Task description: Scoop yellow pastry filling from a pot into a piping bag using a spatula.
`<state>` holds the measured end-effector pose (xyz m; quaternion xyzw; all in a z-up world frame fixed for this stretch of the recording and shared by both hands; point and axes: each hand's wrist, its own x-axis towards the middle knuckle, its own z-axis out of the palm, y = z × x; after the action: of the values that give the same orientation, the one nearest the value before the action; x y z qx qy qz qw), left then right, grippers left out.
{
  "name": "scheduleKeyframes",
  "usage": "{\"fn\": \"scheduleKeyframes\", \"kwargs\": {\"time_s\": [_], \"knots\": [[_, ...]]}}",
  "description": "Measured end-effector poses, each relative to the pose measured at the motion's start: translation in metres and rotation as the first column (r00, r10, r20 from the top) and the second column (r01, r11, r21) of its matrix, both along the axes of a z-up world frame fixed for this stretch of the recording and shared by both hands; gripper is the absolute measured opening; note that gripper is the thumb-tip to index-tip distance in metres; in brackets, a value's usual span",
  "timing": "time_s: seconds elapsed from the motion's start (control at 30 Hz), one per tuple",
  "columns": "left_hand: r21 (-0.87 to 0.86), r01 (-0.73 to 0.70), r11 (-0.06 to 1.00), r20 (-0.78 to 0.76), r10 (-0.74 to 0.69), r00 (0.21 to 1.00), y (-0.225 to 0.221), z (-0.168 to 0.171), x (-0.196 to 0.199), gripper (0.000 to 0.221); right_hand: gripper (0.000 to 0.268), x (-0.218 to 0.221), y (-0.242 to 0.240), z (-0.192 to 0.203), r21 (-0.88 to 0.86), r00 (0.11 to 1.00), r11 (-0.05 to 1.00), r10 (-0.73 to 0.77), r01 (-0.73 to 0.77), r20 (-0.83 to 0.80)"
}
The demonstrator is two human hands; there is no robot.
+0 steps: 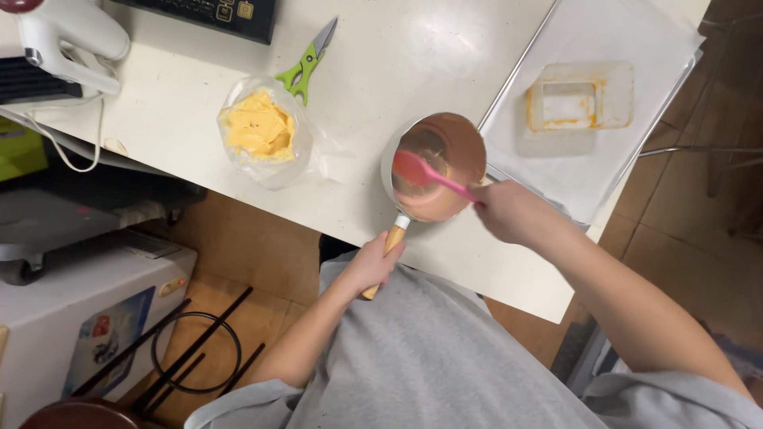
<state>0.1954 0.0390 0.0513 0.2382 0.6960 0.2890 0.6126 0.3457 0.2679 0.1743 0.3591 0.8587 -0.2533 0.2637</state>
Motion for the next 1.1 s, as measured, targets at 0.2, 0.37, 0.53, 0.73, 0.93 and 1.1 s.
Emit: {"fn": "scheduleKeyframes", "kwargs": {"time_s": [0.2, 0.37, 0.53, 0.73, 0.93, 1.1], "knots": [[0.0, -0.048, 0.999, 0.176, 0.047, 0.983, -0.005, -0.033, -0.013, 0.03, 0.029, 0.053, 0.026, 0.001, 0.001, 0.986, 0.988, -0.157, 0.157, 0.054], [-0.133, -0.154, 0.979, 0.497, 0.201, 0.844, 0.01, -0.034, -0.022, 0.023, 0.026, 0.045, 0.032, 0.02, 0.053, 0.978, 0.991, -0.13, 0.123, 0.164], [-0.174, -0.203, 0.964, 0.657, 0.267, 0.705, 0.027, -0.015, -0.021, 0.028, 0.03, 0.029, 0.043, 0.012, 0.177, 0.965, 0.983, 0.005, -0.054, 0.263], [-0.143, -0.082, 0.986, 0.308, 0.123, 0.943, 0.039, 0.026, -0.024, 0.028, 0.031, 0.02, 0.051, -0.001, 0.355, 0.918, 0.847, 0.347, -0.395, 0.193], [-0.143, -0.06, 0.988, 0.264, 0.097, 0.96, 0.039, 0.023, -0.023, 0.029, 0.034, 0.016, 0.042, -0.007, 0.16, 0.915, 0.921, 0.306, -0.355, 0.264], [-0.123, -0.063, 0.99, 0.277, 0.096, 0.956, 0.037, 0.017, -0.023, 0.03, 0.037, 0.008, 0.051, 0.027, 0.084, 0.937, 0.972, 0.187, -0.22, 0.295]]}}
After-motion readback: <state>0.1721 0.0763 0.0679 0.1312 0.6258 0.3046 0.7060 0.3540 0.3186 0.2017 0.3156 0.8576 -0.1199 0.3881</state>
